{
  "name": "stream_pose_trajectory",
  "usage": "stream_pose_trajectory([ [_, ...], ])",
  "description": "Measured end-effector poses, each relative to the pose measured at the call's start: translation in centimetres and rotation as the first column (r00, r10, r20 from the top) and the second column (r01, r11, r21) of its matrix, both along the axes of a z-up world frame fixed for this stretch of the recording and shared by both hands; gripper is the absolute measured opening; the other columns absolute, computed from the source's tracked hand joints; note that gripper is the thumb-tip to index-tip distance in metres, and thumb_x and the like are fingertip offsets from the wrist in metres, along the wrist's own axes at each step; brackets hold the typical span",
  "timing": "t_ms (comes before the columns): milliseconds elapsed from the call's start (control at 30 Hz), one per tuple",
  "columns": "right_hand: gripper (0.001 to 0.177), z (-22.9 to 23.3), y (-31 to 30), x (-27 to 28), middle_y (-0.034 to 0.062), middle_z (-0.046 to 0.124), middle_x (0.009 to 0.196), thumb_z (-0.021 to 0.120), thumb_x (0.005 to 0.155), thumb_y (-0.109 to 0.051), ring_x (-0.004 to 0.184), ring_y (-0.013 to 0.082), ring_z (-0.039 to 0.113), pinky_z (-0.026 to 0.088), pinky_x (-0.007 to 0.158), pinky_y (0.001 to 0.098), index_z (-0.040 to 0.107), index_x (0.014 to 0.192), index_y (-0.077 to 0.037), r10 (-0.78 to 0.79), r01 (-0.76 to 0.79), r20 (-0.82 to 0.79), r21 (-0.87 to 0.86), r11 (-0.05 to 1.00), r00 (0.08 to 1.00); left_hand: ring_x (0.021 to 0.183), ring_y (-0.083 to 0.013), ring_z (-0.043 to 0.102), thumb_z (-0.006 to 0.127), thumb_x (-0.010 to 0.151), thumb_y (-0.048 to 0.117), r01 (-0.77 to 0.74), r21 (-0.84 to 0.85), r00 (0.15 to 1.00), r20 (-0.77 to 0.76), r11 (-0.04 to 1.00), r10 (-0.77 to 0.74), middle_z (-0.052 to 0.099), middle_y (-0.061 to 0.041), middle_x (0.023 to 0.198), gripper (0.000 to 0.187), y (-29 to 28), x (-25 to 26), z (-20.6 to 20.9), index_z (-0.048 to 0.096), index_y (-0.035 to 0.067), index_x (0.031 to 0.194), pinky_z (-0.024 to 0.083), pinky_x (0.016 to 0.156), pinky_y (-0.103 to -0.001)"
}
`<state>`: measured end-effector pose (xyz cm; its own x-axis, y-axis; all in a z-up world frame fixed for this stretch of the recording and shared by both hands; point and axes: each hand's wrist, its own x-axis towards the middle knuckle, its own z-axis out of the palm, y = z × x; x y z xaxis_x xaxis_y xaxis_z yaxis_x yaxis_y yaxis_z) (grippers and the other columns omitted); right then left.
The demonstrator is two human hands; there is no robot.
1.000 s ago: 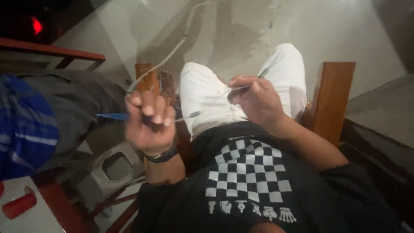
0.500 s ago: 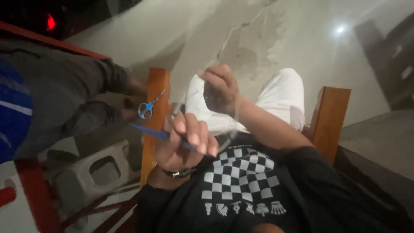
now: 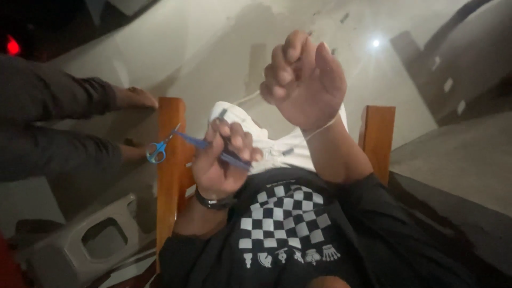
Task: Threading small dough balls onto a fishing line using a baiting needle to prepare a fishing rig.
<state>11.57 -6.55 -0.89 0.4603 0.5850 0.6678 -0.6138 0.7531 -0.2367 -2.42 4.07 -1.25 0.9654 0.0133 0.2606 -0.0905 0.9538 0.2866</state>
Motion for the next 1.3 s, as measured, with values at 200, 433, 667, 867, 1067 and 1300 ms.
stream_pose_trajectory([
  [200,0.038,-3.7,-3.6,-1.7,0.0130,0.058,0.112,0.026,0.101,-0.027,0.107,0.0253,0.055,0.043,0.097,0.0350,0.050,0.117,-0.002,0.042,-0.060,-0.110,-0.160,0.985,0.993,0.077,-0.0182,0.054,0.048,0.092,0.016,-0.031,0.171,0.983,-0.174,0.985,0.061,0.057,-0.005,0.086,0.009,0.4,1.3,-2.0,0.052,0.009,0.095,0.044,0.074,-0.035],
  [433,0.040,-6.1,-5.2,-2.7,0.0109,0.050,0.131,0.027,0.103,-0.030,0.128,0.0253,0.041,0.027,0.114,0.0383,0.045,0.129,-0.005,0.073,-0.093,-0.216,-0.084,0.992,0.974,0.076,-0.0177,0.056,0.054,0.089,0.015,0.050,0.102,0.942,-0.334,0.994,-0.013,0.061,-0.006,0.084,0.008,0.5,3.4,-4.3,0.058,0.008,0.092,0.041,0.072,-0.031],
  [667,0.040,-5.1,-5.2,-2.8,0.0141,0.045,0.135,0.033,0.097,-0.023,0.131,0.0276,0.037,0.026,0.116,0.0393,0.042,0.129,-0.001,-0.075,0.066,-0.065,-0.129,0.989,0.995,0.076,-0.0172,0.056,0.050,0.090,0.015,0.056,0.152,0.953,-0.304,0.987,-0.007,0.059,-0.004,0.083,0.009,0.9,3.6,-4.2,0.056,0.009,0.094,0.043,0.072,-0.032],
  [867,0.028,-4.6,-6.0,-1.4,0.0076,0.054,0.122,0.042,0.097,-0.022,0.115,0.0192,0.052,0.045,0.102,0.0301,0.052,0.118,-0.006,-0.337,0.390,0.229,-0.249,0.887,0.913,0.075,-0.0174,0.056,0.051,0.089,0.015,0.049,0.206,0.950,-0.312,0.977,0.018,0.059,-0.004,0.081,0.009,1.1,3.4,-3.7,0.058,0.010,0.092,0.043,0.073,-0.033],
  [1067,0.045,-9.0,-3.5,-3.3,0.0287,0.027,0.135,0.021,0.094,-0.024,0.129,0.0378,0.026,0.018,0.108,0.0515,0.029,0.128,0.004,-0.029,0.038,-0.078,0.114,0.993,0.997,0.082,-0.0205,0.063,0.039,0.093,0.018,0.016,0.221,0.969,-0.244,0.975,0.039,0.062,-0.007,0.084,0.017,2.1,4.2,-6.8,0.052,0.011,0.100,0.051,0.081,-0.039],
  [1300,0.045,-7.7,-3.1,-3.9,0.0228,0.024,0.140,0.019,0.094,-0.020,0.132,0.0318,0.023,0.011,0.111,0.0471,0.027,0.132,0.002,0.018,-0.005,-0.139,0.099,0.995,0.990,0.076,-0.0205,0.064,0.042,0.091,0.021,0.047,0.386,0.921,-0.373,0.921,0.110,0.062,-0.009,0.081,0.013,2.6,4.5,-5.6,0.049,0.010,0.094,0.055,0.074,-0.038],
])
